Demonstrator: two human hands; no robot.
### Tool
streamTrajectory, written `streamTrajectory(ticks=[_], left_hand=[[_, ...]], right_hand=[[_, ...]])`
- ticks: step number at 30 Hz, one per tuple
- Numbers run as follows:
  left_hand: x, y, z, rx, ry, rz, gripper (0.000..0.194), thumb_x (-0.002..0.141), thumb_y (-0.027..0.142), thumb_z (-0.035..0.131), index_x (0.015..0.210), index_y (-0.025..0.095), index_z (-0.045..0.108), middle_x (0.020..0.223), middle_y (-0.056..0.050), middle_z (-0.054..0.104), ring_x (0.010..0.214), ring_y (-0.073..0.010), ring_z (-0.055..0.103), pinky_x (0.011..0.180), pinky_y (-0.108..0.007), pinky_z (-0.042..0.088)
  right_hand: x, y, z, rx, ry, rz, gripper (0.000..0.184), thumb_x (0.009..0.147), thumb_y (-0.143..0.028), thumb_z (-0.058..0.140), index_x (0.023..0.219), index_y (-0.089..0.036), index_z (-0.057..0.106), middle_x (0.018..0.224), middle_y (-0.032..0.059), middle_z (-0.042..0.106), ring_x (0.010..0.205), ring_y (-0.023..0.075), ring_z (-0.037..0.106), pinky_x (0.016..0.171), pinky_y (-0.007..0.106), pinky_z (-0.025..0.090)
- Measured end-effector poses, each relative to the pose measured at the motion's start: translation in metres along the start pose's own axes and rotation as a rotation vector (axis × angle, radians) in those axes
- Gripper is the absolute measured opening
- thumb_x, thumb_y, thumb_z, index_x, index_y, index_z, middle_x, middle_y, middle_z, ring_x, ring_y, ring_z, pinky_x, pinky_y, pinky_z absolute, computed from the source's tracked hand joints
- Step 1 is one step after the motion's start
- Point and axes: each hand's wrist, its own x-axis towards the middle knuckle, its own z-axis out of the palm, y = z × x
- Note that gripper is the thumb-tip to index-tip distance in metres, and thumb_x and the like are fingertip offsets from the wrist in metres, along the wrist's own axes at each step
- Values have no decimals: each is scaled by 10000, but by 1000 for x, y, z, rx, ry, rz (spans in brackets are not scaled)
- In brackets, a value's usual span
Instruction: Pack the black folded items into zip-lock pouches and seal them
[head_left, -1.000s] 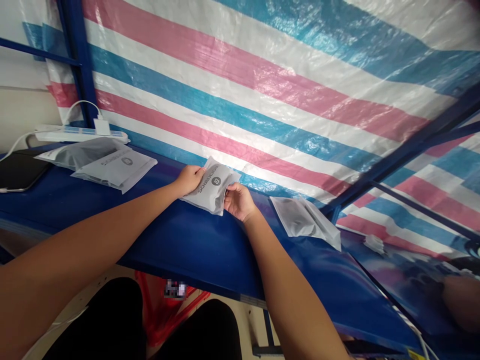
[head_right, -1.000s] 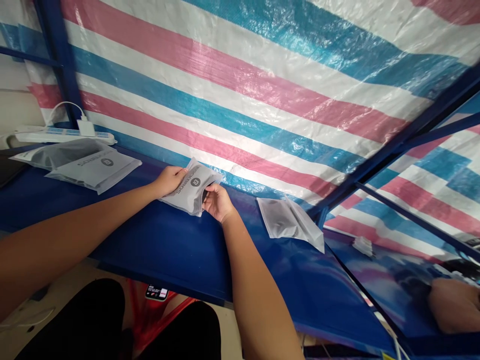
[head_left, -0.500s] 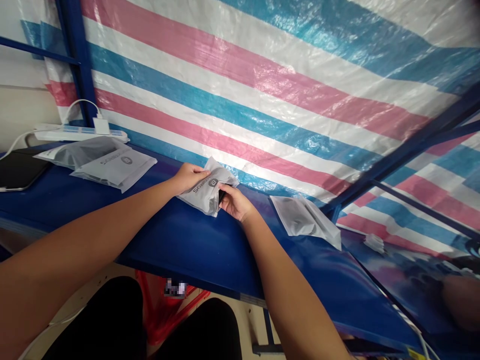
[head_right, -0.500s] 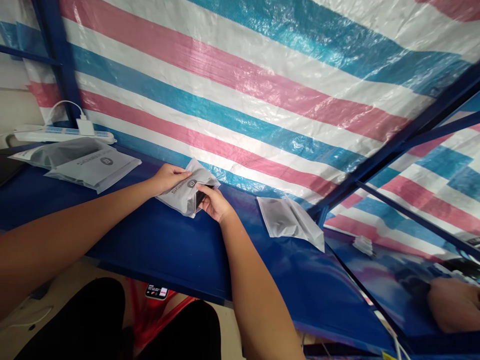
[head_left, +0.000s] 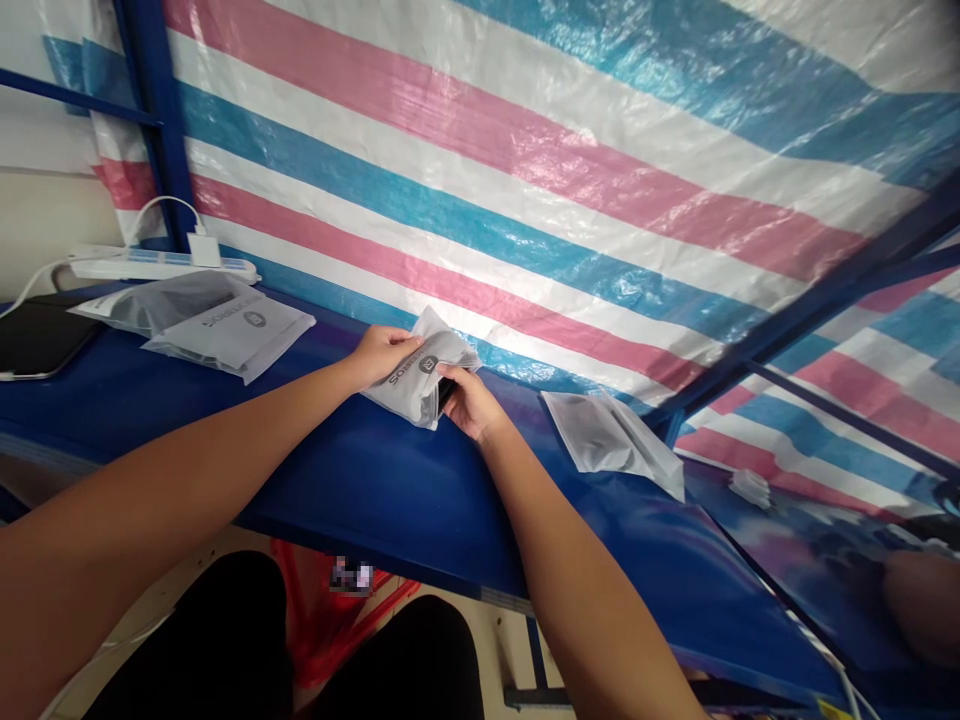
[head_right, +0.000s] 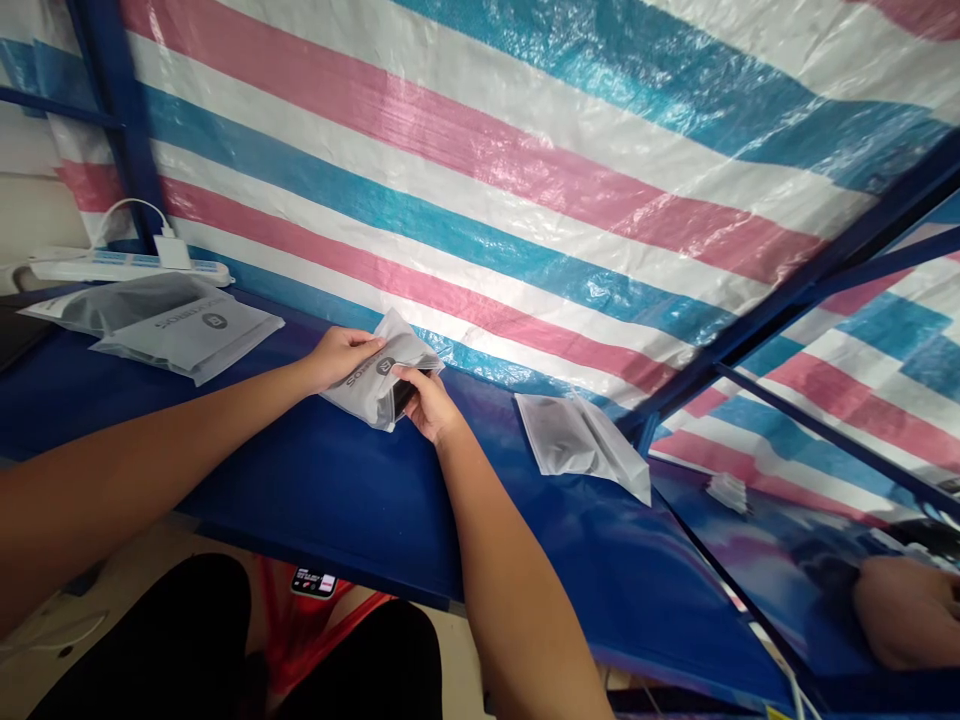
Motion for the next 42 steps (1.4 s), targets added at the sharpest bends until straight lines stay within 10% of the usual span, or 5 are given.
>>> streamTrajectory(ticks=[42], left_hand=[[2, -4, 3, 56, 146, 89, 277, 802, 432, 679, 755, 170, 755, 732, -23, 705, 703, -184, 607, 615, -268, 419]], right_hand=[[-3, -15, 8, 4, 160, 50, 388, 755, -409, 826, 1067, -221, 693, 938, 51, 767, 944, 264, 733, 800, 383, 626]])
